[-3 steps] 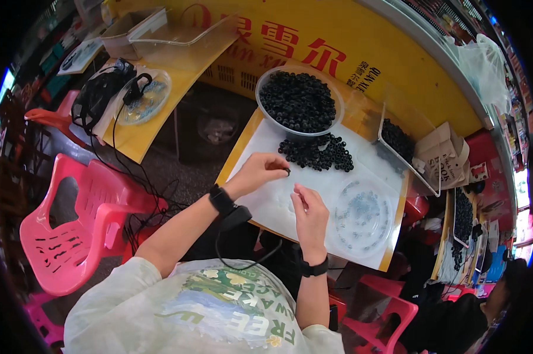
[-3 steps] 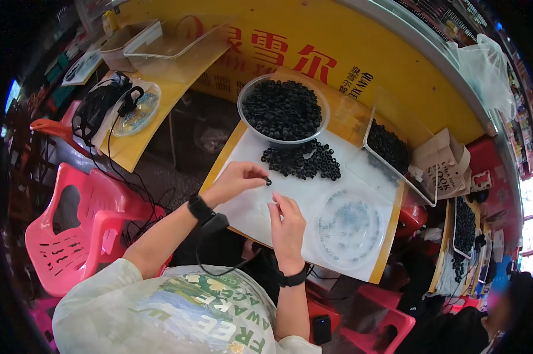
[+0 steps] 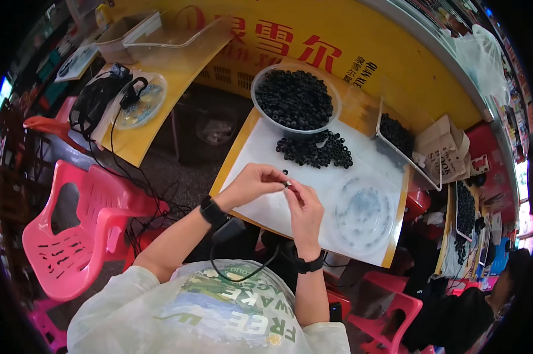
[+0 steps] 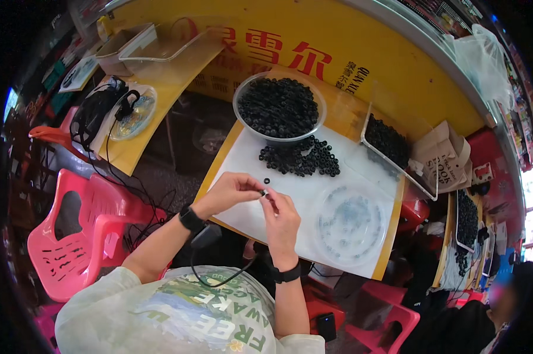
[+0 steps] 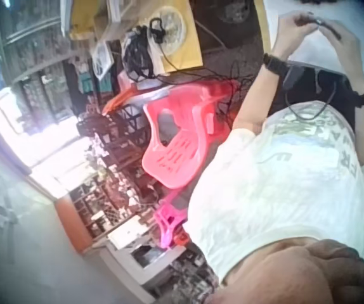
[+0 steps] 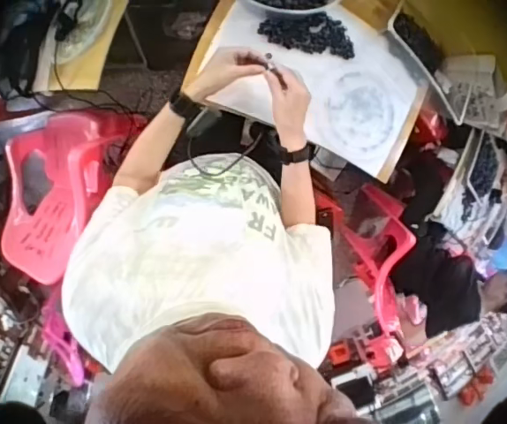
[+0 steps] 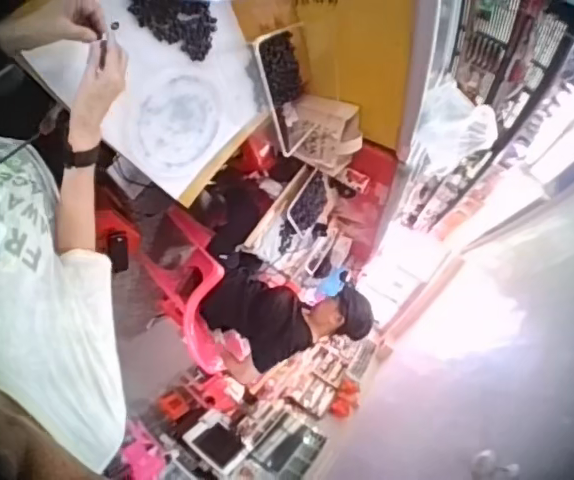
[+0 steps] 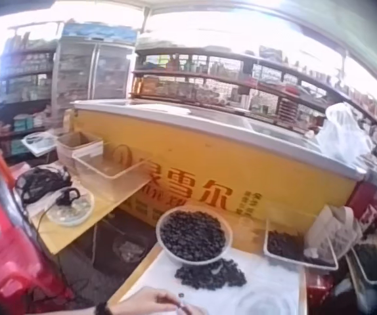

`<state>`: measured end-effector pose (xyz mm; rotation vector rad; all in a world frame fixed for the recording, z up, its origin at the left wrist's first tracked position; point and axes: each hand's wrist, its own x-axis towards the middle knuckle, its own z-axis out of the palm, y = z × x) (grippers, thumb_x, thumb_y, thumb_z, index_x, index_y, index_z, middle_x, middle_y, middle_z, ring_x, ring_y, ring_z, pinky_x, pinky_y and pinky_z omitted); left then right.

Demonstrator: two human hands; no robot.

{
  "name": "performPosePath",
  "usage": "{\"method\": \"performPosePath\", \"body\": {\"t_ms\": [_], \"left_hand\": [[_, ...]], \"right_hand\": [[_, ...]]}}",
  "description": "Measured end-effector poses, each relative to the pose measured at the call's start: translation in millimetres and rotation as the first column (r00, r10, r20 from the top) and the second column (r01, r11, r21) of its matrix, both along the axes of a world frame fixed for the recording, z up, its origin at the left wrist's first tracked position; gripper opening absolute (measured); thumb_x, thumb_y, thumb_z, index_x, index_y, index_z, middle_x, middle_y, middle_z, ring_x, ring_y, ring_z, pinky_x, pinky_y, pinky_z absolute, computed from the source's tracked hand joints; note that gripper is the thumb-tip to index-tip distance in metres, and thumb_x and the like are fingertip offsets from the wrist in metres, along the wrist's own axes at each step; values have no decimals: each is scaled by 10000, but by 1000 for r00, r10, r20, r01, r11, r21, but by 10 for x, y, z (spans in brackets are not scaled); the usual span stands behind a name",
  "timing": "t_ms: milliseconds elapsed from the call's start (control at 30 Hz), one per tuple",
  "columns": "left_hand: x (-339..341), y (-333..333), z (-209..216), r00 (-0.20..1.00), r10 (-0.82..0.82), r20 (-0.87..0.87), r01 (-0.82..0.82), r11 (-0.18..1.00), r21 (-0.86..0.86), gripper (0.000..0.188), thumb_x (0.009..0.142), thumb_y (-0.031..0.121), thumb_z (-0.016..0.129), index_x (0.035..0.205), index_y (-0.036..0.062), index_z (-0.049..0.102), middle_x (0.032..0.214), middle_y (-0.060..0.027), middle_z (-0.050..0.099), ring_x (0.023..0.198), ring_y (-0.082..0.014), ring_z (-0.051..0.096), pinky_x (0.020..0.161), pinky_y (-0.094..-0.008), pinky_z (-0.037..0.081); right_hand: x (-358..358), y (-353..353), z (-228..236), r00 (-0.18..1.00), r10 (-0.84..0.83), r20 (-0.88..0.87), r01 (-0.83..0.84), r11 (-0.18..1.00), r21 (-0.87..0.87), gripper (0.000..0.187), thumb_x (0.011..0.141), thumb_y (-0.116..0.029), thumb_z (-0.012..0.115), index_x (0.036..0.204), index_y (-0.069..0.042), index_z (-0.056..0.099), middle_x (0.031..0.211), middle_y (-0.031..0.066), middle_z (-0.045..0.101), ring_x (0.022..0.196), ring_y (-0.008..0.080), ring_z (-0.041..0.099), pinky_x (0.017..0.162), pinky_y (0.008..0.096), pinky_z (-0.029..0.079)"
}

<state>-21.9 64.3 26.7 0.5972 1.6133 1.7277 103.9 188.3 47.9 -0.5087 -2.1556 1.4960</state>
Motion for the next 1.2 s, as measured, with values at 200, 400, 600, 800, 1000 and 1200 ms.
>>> {"method": "performPosePath", "body": {"t_ms": [200,400,600,800,1000,1200], "left_hand": [[213,-179,-10,999,-42,-26,40,996,-76,171,855,17,716,1017,-31,683,945,-64,703,870,-98,660,789,-233,541],[341,-71,303,897,-130,-423,12,962,-272,139,827,8,683,959,-36,681,926,-88,667,835,-159,666,792,-270,533],[330,-6,352,864,-192,-466,51,953,-298,136,821,4,687,953,-26,675,927,-92,663,811,-161,663,759,-273,529],[329,-2,307,881,-184,-435,56,955,-291,136,827,8,695,956,-27,678,919,-85,661,821,-154,664,774,-265,532],[323,-13,245,929,-97,-358,14,974,-227,170,825,48,690,976,-31,693,918,-112,677,801,-179,673,761,-279,534],[353,-6,162,935,-87,-344,11,976,-217,162,829,39,703,971,-38,693,913,-99,679,813,-153,669,758,-268,534]], "right_hand": [[114,-46,-247,996,46,73,-7,888,-460,162,886,-54,688,1021,33,716,852,52,688,743,95,626,699,215,502],[205,24,-433,998,55,40,-11,708,-706,164,869,-65,709,1001,32,711,831,56,692,737,103,628,685,227,502],[211,87,-440,999,37,37,7,607,-795,126,856,-28,706,971,23,701,812,46,672,696,102,600,646,221,478],[221,108,-445,998,21,64,37,633,-774,114,844,-19,705,952,19,702,800,40,666,686,102,594,636,220,468],[243,182,-479,997,-29,78,76,685,-725,138,860,-39,704,976,35,701,815,46,677,695,97,600,659,226,489],[223,86,-405,997,60,52,-4,691,-723,212,854,-101,740,1025,23,724,811,43,687,728,92,610,689,219,491]]}}
